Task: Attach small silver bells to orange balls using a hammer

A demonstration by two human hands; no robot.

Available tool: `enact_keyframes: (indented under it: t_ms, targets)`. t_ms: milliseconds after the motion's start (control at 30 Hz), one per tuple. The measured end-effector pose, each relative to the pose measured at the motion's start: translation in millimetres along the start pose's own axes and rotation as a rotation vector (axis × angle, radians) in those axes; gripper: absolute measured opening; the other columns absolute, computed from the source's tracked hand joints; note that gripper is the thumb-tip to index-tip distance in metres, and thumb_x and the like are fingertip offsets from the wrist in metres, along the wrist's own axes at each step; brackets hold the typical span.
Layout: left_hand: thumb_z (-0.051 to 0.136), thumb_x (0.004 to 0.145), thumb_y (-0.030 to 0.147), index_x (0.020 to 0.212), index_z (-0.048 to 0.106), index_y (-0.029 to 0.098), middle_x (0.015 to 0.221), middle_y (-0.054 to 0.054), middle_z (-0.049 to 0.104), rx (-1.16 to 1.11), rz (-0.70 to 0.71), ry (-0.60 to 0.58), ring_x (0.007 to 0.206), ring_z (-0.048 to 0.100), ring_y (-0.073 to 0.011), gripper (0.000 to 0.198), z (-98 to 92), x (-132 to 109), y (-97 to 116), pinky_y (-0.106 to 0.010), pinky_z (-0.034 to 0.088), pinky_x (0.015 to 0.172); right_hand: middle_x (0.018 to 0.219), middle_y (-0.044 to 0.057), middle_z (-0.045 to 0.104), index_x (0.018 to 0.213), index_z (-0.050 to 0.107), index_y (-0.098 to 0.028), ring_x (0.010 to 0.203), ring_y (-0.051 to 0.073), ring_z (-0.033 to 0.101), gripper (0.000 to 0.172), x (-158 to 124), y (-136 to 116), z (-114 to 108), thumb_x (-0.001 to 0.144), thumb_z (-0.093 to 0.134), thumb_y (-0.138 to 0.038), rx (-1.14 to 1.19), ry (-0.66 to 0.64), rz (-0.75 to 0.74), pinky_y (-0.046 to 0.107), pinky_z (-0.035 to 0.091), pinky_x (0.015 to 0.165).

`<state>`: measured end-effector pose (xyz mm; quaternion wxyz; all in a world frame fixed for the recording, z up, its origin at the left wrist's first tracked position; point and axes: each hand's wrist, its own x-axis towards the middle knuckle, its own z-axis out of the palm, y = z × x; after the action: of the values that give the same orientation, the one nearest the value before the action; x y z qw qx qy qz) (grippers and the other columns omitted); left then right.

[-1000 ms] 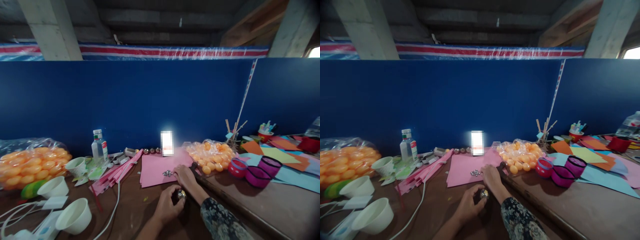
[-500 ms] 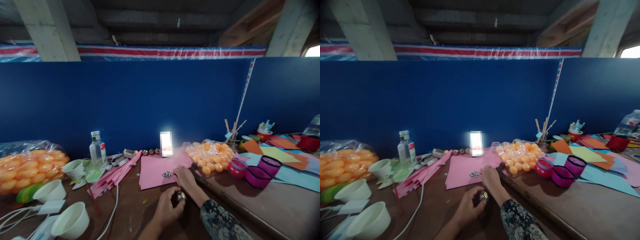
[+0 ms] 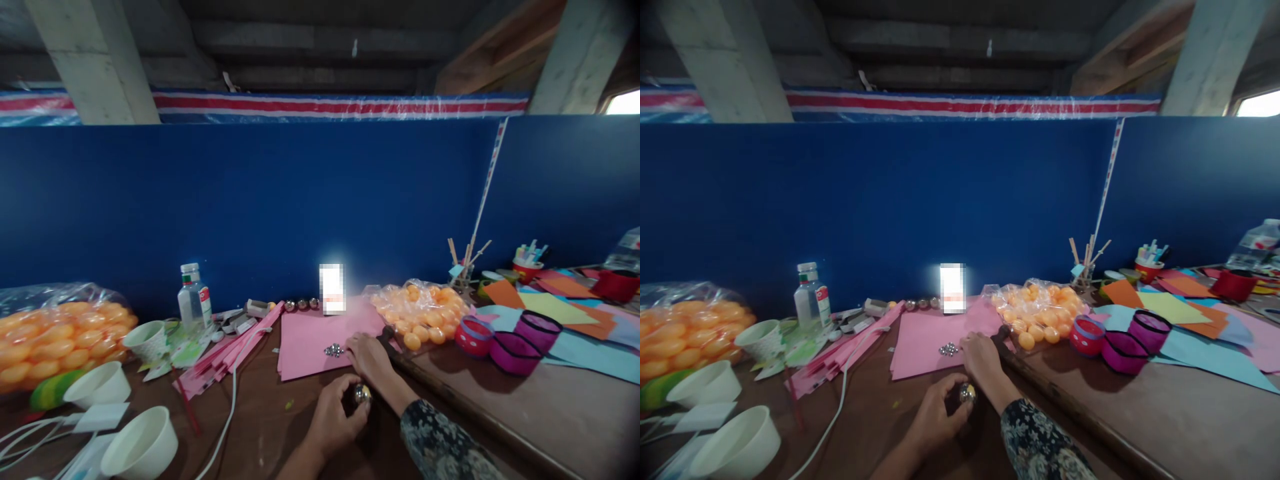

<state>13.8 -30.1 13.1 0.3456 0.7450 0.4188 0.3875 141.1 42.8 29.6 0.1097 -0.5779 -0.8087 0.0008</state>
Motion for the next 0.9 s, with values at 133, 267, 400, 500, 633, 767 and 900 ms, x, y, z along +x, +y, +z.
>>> enact_keyframes:
  t_ms: [133,267,400,500,633,767,900]
  targets:
    - [0.053,0.069,0.018,0.093,0.060,0.016,0.085,-0.003,0.064,0.000,0.000,0.001,0.077,0.057,-0.0164,0.025,0.2,-0.2,-0.7,-0.025,0.044,0.072,0.091,0.011,0.064,0.089,0.065,-0.015,0.088,0.017,0.057,0.025,-0.6,-1.2,-2.0,0.084,0.041,-0.020,-0.003,-0.013,0.013,0.025,0.038,0.080]
    - [0.053,0.069,0.018,0.093,0.060,0.016,0.084,-0.004,0.064,-0.010,-0.006,0.001,0.076,0.057,-0.0162,0.025,0.4,0.7,-1.4,-0.024,0.044,0.071,0.092,0.011,0.064,0.090,0.065,-0.016,0.088,0.018,0.057,0.025,-0.6,-1.4,-1.8,0.084,0.041,-0.019,-0.008,-0.017,0.018,0.025,0.038,0.081]
    - [0.053,0.068,0.018,0.093,0.060,0.016,0.085,-0.004,0.064,-0.010,0.007,0.006,0.077,0.057,-0.0167,0.025,0.8,1.3,-2.7,-0.025,0.044,0.072,0.091,0.010,0.064,0.089,0.065,-0.016,0.088,0.018,0.058,0.025,-0.1,-0.2,0.7,0.084,0.041,-0.017,-0.015,-0.016,0.019,0.024,0.039,0.078]
    - [0.053,0.069,0.018,0.092,0.061,0.016,0.083,-0.003,0.064,-0.028,-0.001,0.009,0.076,0.057,-0.0163,0.024,0.8,1.4,-2.3,-0.025,0.044,0.071,0.089,0.010,0.064,0.087,0.064,-0.015,0.086,0.018,0.058,0.023,0.8,0.9,3.4,0.083,0.041,-0.016,-0.020,-0.007,0.017,0.025,0.039,0.077]
    - [0.053,0.070,0.019,0.095,0.060,0.015,0.087,-0.005,0.065,-0.150,-0.060,0.072,0.080,0.058,-0.0174,0.026,-1.6,3.2,0.4,-0.028,0.046,0.075,0.088,0.010,0.064,0.086,0.063,-0.014,0.085,0.019,0.058,0.022,2.5,3.1,7.7,0.083,0.041,-0.016,-0.021,0.007,0.011,0.025,0.040,0.075]
    - [0.055,0.072,0.023,0.105,0.056,0.016,0.102,-0.006,0.062,-0.322,-0.094,0.123,0.090,0.056,-0.0183,0.034,-4.8,6.9,-2.1,-0.030,0.047,0.078,0.087,0.010,0.065,0.083,0.064,-0.016,0.083,0.019,0.059,0.018,6.9,6.2,13.9,0.081,0.046,-0.018,-0.009,0.002,0.001,0.026,0.041,0.072]
    - [0.059,0.070,0.025,0.107,0.054,0.016,0.102,-0.007,0.061,-0.492,-0.148,0.178,0.092,0.057,-0.0181,0.039,-5.4,9.0,-9.4,-0.030,0.048,0.078,0.084,0.009,0.067,0.075,0.065,-0.017,0.079,0.019,0.060,0.013,11.1,9.0,17.1,0.076,0.052,-0.018,0.027,0.004,-0.004,0.025,0.041,0.070]
